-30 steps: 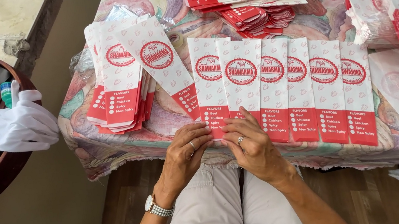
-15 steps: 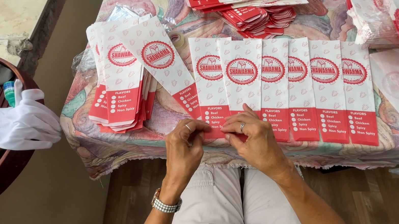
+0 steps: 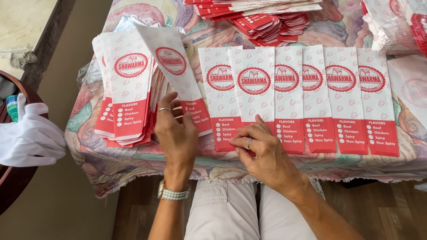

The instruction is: Laying out paper bags in an overlapping pattern and applying glue to the edges for assembly.

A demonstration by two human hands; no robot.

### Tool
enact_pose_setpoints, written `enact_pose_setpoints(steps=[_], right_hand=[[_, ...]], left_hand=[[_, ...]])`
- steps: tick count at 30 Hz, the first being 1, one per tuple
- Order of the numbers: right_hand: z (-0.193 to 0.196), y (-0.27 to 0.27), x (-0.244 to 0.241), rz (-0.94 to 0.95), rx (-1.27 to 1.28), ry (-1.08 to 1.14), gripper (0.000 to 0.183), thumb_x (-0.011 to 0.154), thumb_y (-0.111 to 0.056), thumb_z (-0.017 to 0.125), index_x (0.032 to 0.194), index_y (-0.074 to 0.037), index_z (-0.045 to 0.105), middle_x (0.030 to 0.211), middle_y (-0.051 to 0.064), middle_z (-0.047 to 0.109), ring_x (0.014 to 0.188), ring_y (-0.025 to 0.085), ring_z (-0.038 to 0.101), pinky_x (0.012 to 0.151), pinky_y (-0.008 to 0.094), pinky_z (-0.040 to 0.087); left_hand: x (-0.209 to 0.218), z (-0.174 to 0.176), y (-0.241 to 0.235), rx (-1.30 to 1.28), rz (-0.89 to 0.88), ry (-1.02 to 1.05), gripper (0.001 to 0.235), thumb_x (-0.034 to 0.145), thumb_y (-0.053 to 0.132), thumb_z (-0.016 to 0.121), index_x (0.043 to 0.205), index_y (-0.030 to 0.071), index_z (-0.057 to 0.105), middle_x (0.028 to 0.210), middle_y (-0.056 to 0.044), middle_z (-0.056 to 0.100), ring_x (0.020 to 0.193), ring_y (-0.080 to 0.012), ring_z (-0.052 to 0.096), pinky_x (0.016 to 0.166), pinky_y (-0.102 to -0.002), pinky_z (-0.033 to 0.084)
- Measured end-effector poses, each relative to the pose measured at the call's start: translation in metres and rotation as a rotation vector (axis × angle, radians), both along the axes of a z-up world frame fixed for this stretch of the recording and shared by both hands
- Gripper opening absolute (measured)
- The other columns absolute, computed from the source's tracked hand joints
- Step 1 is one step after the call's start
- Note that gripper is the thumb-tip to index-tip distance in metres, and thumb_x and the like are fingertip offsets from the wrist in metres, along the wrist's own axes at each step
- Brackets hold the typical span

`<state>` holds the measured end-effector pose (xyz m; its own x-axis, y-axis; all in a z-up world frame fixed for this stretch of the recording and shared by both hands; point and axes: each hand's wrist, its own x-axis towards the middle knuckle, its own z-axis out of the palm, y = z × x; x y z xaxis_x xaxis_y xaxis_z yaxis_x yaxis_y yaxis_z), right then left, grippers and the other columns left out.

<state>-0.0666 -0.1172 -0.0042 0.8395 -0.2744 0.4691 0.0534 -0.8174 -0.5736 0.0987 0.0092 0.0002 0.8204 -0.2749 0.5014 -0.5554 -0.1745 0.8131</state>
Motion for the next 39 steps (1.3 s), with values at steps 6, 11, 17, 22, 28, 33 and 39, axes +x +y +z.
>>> enact_pose_setpoints(steps=[6, 11, 17, 22, 28, 33, 39], right_hand=[[0.004, 0.008, -0.001, -0.016, -0.128, 0.000, 0.017, 0.083, -0.002, 0.075, 0.098, -0.006, 0.080, 0.097, 0.007, 0.070, 0.102, 0.024, 0.069, 0.122, 0.052, 0.030], [0.005, 0.009, -0.001, -0.015, -0.173, 0.014, 0.018, 0.084, -0.002, 0.073, 0.100, -0.005, 0.079, 0.097, 0.008, 0.068, 0.103, 0.025, 0.068, 0.122, 0.053, 0.031], [0.004, 0.010, -0.001, -0.003, -0.215, 0.000, 0.019, 0.084, 0.000, 0.072, 0.102, -0.002, 0.078, 0.098, 0.010, 0.066, 0.112, 0.028, 0.065, 0.122, 0.053, 0.031], [0.008, 0.013, -0.001, -0.016, -0.216, -0.020, 0.017, 0.085, 0.000, 0.071, 0.101, -0.001, 0.076, 0.098, 0.011, 0.065, 0.114, 0.029, 0.065, 0.122, 0.054, 0.032], [0.014, 0.027, 0.009, 0.004, -0.151, -0.242, 0.014, 0.081, 0.004, 0.073, 0.095, -0.001, 0.076, 0.101, 0.010, 0.067, 0.112, 0.032, 0.067, 0.118, 0.055, 0.037], [0.000, 0.047, 0.032, 0.105, -0.143, -0.286, 0.014, 0.081, -0.007, 0.084, 0.089, 0.000, 0.074, 0.096, 0.010, 0.069, 0.105, 0.031, 0.070, 0.113, 0.055, 0.044], [-0.005, 0.047, 0.039, 0.129, -0.157, -0.253, 0.010, 0.085, -0.006, 0.080, 0.088, 0.001, 0.074, 0.091, 0.010, 0.068, 0.102, 0.031, 0.071, 0.113, 0.055, 0.043]], left_hand=[[0.004, -0.008, 0.031, 0.122, -0.082, 0.084, 0.036, 0.076, -0.013, 0.070, 0.108, 0.003, 0.077, 0.098, -0.016, 0.070, 0.078, -0.0281, 0.074, 0.063, -0.032, 0.063], [-0.009, -0.029, 0.016, 0.213, -0.006, -0.219, 0.019, 0.083, -0.006, 0.069, 0.098, -0.002, 0.078, 0.101, -0.016, 0.062, 0.085, -0.0317, 0.070, 0.069, -0.037, 0.061], [-0.020, -0.022, 0.013, 0.319, 0.104, -0.409, 0.013, 0.084, -0.005, 0.066, 0.091, -0.006, 0.077, 0.099, -0.016, 0.057, 0.084, -0.0292, 0.063, 0.069, -0.037, 0.055], [-0.021, -0.009, 0.022, 0.282, 0.140, -0.482, 0.014, 0.087, -0.003, 0.065, 0.096, -0.003, 0.076, 0.100, -0.014, 0.059, 0.089, -0.0281, 0.063, 0.070, -0.033, 0.055], [-0.015, 0.001, 0.063, 0.063, -0.190, -0.447, 0.012, 0.088, -0.002, 0.073, 0.097, 0.006, 0.074, 0.105, -0.010, 0.067, 0.092, -0.0307, 0.068, 0.083, -0.040, 0.054], [-0.010, -0.006, 0.079, 0.067, -0.521, -0.402, 0.012, 0.084, 0.002, 0.077, 0.095, 0.004, 0.077, 0.104, -0.012, 0.076, 0.107, -0.0354, 0.072, 0.102, -0.048, 0.051], [-0.009, -0.001, 0.082, 0.003, -0.525, -0.338, 0.007, 0.091, -0.001, 0.071, 0.096, -0.002, 0.076, 0.101, -0.017, 0.076, 0.102, -0.0399, 0.073, 0.098, -0.050, 0.055]])
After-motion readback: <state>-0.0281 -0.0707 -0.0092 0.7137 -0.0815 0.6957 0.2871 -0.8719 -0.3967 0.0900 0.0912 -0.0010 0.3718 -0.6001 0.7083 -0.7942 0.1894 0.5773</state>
